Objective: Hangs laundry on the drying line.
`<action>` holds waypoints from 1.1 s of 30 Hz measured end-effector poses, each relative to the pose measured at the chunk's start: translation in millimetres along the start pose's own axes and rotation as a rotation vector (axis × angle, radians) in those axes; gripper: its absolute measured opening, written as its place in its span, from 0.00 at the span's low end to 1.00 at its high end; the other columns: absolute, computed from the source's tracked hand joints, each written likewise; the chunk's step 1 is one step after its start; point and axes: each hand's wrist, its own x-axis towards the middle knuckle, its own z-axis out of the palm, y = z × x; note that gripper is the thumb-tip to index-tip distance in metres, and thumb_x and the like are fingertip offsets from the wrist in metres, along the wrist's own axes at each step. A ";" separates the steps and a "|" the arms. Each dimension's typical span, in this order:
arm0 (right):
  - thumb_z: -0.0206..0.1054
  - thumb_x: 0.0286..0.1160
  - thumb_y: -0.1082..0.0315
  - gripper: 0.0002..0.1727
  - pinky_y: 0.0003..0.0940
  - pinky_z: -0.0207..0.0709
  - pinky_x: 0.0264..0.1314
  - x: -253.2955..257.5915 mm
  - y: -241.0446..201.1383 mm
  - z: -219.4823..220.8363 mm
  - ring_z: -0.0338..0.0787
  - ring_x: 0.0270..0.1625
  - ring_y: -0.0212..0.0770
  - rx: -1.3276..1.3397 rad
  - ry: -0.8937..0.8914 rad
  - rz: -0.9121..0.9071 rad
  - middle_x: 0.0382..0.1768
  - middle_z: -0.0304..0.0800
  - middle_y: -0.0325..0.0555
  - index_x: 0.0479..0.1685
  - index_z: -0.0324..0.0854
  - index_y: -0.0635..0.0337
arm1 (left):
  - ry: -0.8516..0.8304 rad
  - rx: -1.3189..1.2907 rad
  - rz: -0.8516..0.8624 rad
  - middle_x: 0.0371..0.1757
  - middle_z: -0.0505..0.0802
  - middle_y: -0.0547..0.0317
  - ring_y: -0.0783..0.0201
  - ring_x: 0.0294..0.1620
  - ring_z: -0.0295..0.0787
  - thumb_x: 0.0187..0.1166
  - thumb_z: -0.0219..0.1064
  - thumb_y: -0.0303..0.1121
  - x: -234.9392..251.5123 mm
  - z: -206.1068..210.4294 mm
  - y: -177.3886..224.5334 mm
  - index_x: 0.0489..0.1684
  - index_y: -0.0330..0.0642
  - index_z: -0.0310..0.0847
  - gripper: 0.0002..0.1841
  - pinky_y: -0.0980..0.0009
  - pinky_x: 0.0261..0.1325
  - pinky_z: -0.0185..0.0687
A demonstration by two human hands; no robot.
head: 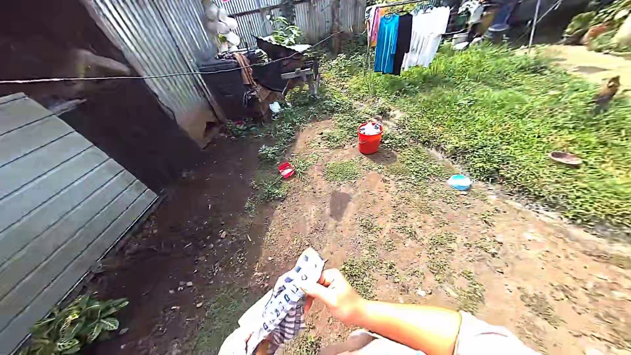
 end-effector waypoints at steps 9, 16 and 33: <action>0.62 0.81 0.71 0.12 0.29 0.91 0.46 -33.8 -42.7 -210.3 0.94 0.35 0.28 -0.152 0.707 -0.098 0.30 0.95 0.35 0.32 0.90 0.59 | -0.674 0.295 0.236 0.48 0.92 0.38 0.44 0.53 0.90 0.65 0.83 0.32 102.9 181.5 144.0 0.48 0.27 0.87 0.19 0.43 0.64 0.81; 0.56 0.77 0.80 0.18 0.26 0.92 0.43 -2.0 -68.7 -304.3 0.96 0.34 0.26 -0.247 1.136 -0.374 0.32 0.99 0.29 0.33 0.92 0.50 | -0.451 -0.832 0.283 0.29 0.92 0.78 0.81 0.30 0.90 0.52 0.69 0.13 182.0 304.2 274.2 0.48 0.47 0.70 0.25 0.79 0.37 0.89; 0.59 0.80 0.80 0.16 0.22 0.86 0.23 223.8 -116.2 -594.2 0.87 0.17 0.26 -0.246 1.719 -0.478 0.16 0.89 0.32 0.23 0.81 0.55 | -0.918 -0.157 0.643 0.49 0.95 0.53 0.62 0.52 0.91 0.64 0.83 0.36 436.6 546.8 475.4 0.55 0.38 0.92 0.21 0.61 0.62 0.85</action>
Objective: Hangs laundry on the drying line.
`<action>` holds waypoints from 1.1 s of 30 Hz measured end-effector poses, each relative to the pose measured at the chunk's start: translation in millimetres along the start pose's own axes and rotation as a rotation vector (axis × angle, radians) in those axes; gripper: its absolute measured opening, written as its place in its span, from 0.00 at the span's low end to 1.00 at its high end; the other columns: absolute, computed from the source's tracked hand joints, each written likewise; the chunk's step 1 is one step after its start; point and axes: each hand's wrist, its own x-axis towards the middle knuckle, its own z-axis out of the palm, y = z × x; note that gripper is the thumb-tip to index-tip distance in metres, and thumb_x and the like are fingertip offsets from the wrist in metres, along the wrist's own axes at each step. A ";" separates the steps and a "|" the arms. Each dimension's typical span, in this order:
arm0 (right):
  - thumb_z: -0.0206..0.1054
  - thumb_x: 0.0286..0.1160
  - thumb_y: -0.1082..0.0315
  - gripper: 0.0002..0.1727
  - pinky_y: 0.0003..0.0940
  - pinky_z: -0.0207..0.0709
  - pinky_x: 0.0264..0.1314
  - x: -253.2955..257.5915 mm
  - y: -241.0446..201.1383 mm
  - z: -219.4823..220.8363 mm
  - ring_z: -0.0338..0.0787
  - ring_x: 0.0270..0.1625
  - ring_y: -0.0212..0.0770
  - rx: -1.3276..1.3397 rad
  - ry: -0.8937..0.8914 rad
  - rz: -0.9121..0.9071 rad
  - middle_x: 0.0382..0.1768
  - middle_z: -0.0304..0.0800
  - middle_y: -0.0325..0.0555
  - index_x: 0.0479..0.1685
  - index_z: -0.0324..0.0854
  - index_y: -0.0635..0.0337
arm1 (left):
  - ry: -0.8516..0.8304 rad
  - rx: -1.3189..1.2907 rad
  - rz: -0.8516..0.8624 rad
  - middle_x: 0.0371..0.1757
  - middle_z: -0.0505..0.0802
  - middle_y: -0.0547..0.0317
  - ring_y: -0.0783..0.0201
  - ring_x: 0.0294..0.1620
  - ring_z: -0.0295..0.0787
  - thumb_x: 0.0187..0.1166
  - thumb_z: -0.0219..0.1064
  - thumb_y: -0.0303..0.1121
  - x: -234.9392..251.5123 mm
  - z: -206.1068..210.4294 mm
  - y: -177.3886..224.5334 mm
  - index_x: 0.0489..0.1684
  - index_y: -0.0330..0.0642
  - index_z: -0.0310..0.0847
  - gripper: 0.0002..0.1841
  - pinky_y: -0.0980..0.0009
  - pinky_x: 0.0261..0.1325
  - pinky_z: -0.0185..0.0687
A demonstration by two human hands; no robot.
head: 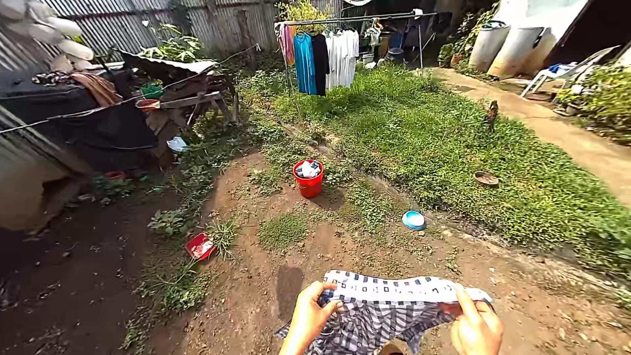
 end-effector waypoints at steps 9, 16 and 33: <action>0.63 0.82 0.72 0.18 0.22 0.83 0.20 171.8 107.1 123.8 0.83 0.13 0.25 -0.250 -0.274 0.107 0.11 0.83 0.32 0.17 0.77 0.55 | 0.578 0.427 0.341 0.39 0.96 0.52 0.53 0.45 0.94 0.60 0.74 0.35 231.1 8.1 -54.4 0.31 0.42 0.95 0.08 0.55 0.47 0.89; 0.68 0.82 0.59 0.26 0.46 0.71 0.37 347.9 138.2 275.1 0.76 0.27 0.42 -0.810 -0.550 -0.088 0.19 0.73 0.46 0.15 0.74 0.66 | 0.622 0.467 0.435 0.53 0.94 0.45 0.51 0.70 0.84 0.65 0.71 0.36 406.0 -12.9 -33.1 0.14 0.40 0.82 0.12 0.63 0.79 0.70; 0.67 0.68 0.58 0.21 0.76 0.50 0.84 692.0 240.2 500.8 0.56 0.88 0.81 -0.975 -0.409 -0.526 0.81 0.75 0.67 0.08 0.83 0.58 | -0.642 0.589 0.021 0.78 0.83 0.48 0.40 0.81 0.75 0.71 0.65 0.19 916.6 59.1 -21.7 0.70 0.44 0.86 0.25 0.40 0.71 0.79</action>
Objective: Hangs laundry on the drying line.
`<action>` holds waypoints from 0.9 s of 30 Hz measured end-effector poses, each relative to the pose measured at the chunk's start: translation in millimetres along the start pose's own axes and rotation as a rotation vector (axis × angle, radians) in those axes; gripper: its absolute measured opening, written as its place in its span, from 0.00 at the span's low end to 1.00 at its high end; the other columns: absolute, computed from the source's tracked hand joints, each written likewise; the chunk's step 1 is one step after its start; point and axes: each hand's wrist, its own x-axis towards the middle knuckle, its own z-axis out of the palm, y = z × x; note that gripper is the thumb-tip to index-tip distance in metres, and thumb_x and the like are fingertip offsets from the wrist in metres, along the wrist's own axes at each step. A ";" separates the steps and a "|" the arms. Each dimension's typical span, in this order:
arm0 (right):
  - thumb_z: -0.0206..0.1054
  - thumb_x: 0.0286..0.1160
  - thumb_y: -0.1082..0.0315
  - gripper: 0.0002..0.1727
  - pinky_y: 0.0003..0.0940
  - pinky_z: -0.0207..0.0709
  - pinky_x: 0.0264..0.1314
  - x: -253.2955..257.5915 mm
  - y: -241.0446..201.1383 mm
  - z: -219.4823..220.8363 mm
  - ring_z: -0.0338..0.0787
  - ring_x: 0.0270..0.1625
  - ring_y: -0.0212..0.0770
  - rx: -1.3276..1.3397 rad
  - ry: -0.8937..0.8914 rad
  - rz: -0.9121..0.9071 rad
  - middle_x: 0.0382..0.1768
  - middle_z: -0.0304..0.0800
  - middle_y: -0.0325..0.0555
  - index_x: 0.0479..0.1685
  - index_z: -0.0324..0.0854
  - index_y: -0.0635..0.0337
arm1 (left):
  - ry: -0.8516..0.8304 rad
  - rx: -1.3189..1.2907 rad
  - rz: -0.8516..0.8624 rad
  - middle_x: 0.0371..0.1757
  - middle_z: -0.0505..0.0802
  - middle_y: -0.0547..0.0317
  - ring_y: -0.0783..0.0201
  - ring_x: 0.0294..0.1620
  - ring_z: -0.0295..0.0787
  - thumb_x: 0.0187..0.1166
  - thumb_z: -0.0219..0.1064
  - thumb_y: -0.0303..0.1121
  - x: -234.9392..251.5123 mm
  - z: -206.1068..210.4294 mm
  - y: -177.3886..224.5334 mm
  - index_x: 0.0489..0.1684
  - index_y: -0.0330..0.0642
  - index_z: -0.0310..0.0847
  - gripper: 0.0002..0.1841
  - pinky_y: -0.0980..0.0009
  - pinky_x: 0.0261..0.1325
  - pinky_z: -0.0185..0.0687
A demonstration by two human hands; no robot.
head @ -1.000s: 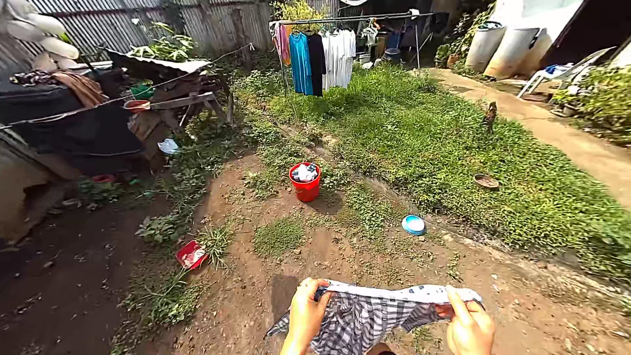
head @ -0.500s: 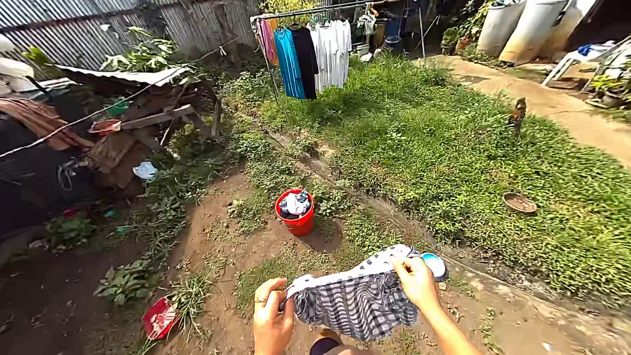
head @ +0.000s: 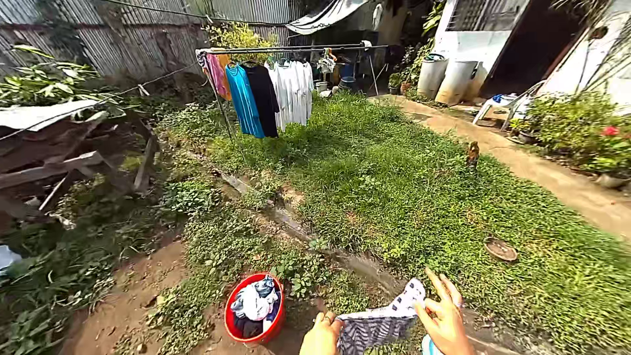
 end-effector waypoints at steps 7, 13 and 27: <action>0.67 0.71 0.62 0.21 0.22 0.77 0.64 165.8 13.6 97.1 0.86 0.57 0.33 0.253 0.195 -0.220 0.34 0.89 0.42 0.09 0.74 0.57 | 0.413 -0.382 0.138 0.73 0.85 0.40 0.47 0.72 0.84 0.66 0.65 0.21 169.7 -129.2 -50.5 0.60 0.31 0.87 0.20 0.49 0.74 0.80; 0.78 0.63 0.52 0.32 0.22 0.65 0.27 362.6 18.8 211.4 0.70 0.23 0.28 0.240 0.077 -0.120 0.16 0.69 0.38 0.03 0.62 0.56 | 0.506 -0.431 0.016 0.70 0.87 0.40 0.45 0.71 0.84 0.63 0.61 0.14 281.1 -227.3 -123.3 0.52 0.32 0.91 0.19 0.45 0.73 0.78; 0.71 0.58 0.75 0.10 0.48 0.83 0.45 712.4 -74.7 446.0 0.89 0.40 0.50 0.355 -0.371 -0.247 0.32 0.89 0.52 0.37 0.95 0.61 | 0.942 -0.080 -0.010 0.51 0.95 0.38 0.40 0.54 0.93 0.66 0.64 0.19 505.4 -435.0 -320.7 0.35 0.32 0.95 0.11 0.44 0.60 0.85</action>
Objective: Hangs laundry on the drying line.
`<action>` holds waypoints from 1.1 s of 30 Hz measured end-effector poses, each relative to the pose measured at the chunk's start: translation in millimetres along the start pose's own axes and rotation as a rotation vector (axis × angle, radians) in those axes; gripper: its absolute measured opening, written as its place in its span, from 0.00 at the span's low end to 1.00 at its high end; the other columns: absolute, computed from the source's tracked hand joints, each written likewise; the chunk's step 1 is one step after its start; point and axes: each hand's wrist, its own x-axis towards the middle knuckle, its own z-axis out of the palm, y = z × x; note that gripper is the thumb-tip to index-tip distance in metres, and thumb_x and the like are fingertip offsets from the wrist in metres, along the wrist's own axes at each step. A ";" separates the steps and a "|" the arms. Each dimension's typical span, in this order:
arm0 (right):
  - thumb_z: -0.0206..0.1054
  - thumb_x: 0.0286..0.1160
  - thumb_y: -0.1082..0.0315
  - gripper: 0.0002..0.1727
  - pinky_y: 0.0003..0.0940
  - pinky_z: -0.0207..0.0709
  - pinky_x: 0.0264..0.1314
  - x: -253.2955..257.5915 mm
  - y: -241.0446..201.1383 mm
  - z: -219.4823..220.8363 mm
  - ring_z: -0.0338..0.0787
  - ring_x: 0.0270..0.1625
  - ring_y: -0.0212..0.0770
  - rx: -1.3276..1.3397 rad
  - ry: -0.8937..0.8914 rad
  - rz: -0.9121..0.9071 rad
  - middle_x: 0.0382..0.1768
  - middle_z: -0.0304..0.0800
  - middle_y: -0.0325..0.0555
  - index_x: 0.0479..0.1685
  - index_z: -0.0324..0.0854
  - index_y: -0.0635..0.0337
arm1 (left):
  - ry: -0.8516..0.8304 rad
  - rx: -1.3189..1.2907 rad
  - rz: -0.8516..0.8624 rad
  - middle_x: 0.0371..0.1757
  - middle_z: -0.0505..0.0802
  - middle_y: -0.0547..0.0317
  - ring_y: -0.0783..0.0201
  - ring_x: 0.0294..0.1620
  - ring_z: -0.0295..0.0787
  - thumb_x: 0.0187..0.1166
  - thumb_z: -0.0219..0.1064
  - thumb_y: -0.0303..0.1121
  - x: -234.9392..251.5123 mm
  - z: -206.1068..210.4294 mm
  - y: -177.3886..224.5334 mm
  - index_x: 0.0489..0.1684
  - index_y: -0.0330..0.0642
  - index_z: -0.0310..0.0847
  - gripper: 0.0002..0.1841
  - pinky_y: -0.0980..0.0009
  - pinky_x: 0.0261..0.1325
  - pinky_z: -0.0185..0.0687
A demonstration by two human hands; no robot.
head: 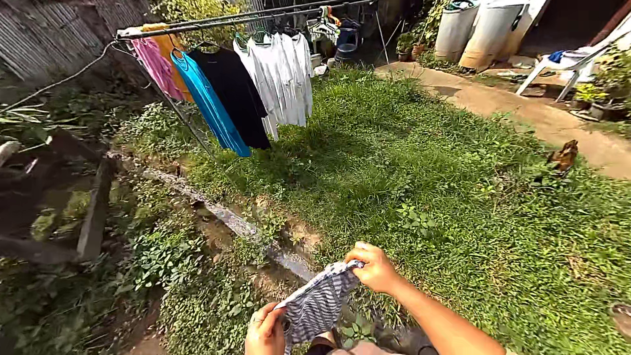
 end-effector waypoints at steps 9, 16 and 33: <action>0.75 0.66 0.64 0.14 0.42 0.84 0.56 172.2 72.3 -45.7 0.90 0.49 0.44 -0.090 0.203 0.253 0.44 0.91 0.53 0.46 0.91 0.64 | -0.095 0.136 0.582 0.56 0.95 0.65 0.58 0.46 0.86 0.75 0.59 0.29 249.6 30.7 7.5 0.40 0.63 0.95 0.17 0.61 0.52 0.76; 0.62 0.72 0.75 0.16 0.56 0.83 0.62 306.8 226.9 -50.1 0.93 0.54 0.53 -0.157 0.181 0.430 0.48 0.95 0.54 0.51 0.93 0.61 | -0.607 0.232 0.310 0.63 0.93 0.43 0.35 0.64 0.87 0.67 0.65 0.11 444.6 173.0 -25.6 0.53 0.44 0.96 0.22 0.40 0.60 0.84; 0.63 0.66 0.80 0.17 0.46 0.87 0.62 741.1 489.1 -138.4 0.94 0.53 0.46 -0.137 0.313 0.258 0.48 0.96 0.51 0.48 0.95 0.60 | -0.233 0.081 0.323 0.58 0.92 0.37 0.35 0.54 0.92 0.63 0.64 0.15 899.5 396.6 -58.9 0.46 0.34 0.93 0.16 0.42 0.48 0.89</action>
